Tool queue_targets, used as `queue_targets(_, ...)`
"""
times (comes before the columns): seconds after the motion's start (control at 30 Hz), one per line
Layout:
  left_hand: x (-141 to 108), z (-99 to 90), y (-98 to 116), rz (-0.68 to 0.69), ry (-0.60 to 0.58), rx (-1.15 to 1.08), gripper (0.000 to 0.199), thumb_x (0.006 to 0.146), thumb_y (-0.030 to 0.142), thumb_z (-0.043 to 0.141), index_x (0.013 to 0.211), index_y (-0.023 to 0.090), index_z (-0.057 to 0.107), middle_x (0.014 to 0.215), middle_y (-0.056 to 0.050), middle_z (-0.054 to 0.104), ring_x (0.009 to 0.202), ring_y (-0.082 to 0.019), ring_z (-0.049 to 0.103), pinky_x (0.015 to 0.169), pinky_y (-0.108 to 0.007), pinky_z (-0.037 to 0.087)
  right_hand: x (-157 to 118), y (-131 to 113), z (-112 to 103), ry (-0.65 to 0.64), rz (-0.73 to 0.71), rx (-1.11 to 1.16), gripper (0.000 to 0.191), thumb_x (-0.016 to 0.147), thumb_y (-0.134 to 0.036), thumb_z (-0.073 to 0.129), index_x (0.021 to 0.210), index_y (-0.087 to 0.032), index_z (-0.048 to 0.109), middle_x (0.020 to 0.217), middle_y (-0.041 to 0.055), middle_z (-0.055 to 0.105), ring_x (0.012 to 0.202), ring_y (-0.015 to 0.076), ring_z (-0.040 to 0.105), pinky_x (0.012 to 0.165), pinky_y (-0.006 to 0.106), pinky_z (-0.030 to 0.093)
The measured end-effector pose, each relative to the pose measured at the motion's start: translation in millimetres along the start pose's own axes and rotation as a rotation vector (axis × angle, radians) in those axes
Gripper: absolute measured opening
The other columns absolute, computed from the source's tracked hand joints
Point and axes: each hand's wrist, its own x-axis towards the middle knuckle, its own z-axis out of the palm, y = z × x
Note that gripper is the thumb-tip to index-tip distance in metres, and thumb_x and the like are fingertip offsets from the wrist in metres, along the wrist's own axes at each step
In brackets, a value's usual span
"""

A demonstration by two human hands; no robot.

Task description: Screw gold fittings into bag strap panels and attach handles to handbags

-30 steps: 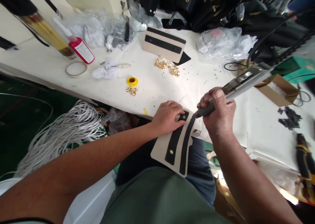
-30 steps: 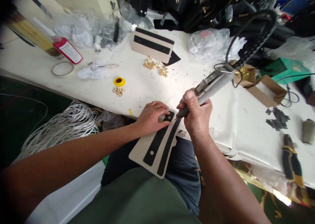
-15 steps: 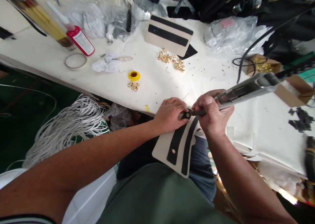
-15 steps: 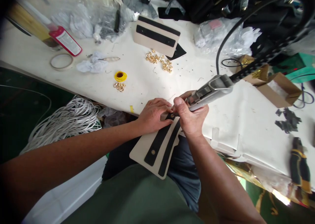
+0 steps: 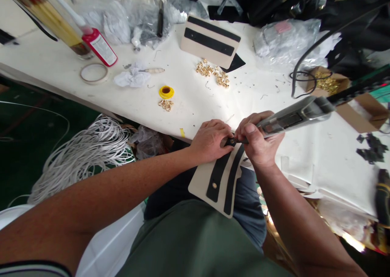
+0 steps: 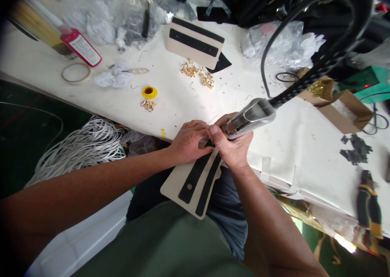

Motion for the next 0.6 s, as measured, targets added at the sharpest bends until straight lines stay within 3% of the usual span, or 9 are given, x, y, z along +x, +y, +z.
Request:
queue_targets(0.17, 0.0, 1.4, 0.4, -0.005, 0.007, -0.002, 0.029, 0.085, 0.039, 0.077, 0.110, 0.025, 0.071, 0.130, -0.005, 0.071, 0.131, -0.029, 0.056, 0.108, -0.048, 0.043, 3.3, 4.1, 4.9, 0.032, -0.012, 0.051, 0.041, 0.084, -0.058, 0.078, 0.077, -0.024, 0.054, 0.059, -0.0051, 0.056, 0.048, 0.0139, 0.056, 0.047, 0.029, 0.050)
queue_targets(0.37, 1.0, -1.6, 2.5, -0.016, 0.007, -0.049, 0.021, 0.083, 0.036, 0.078, 0.101, 0.026, 0.073, 0.126, -0.002, 0.074, 0.131, -0.028, 0.057, 0.109, -0.047, 0.042, 7.4, 2.5, 6.4, 0.047, -0.001, 0.133, 0.042, 0.084, -0.055, 0.078, 0.075, -0.025, 0.050, 0.055, -0.0078, 0.051, 0.043, 0.0122, 0.052, 0.043, 0.027, 0.044)
queue_targets(0.6, 0.8, -0.2, 1.7, -0.020, 0.009, -0.060, 0.022, 0.083, 0.036, 0.077, 0.103, 0.027, 0.073, 0.128, -0.002, 0.073, 0.132, -0.028, 0.057, 0.111, -0.048, 0.042, 4.7, 2.8, 9.9, 0.101, 0.020, 0.220, 0.039, 0.086, -0.051, 0.077, 0.075, -0.025, 0.049, 0.053, -0.0094, 0.047, 0.040, 0.0112, 0.048, 0.041, 0.027, 0.042)
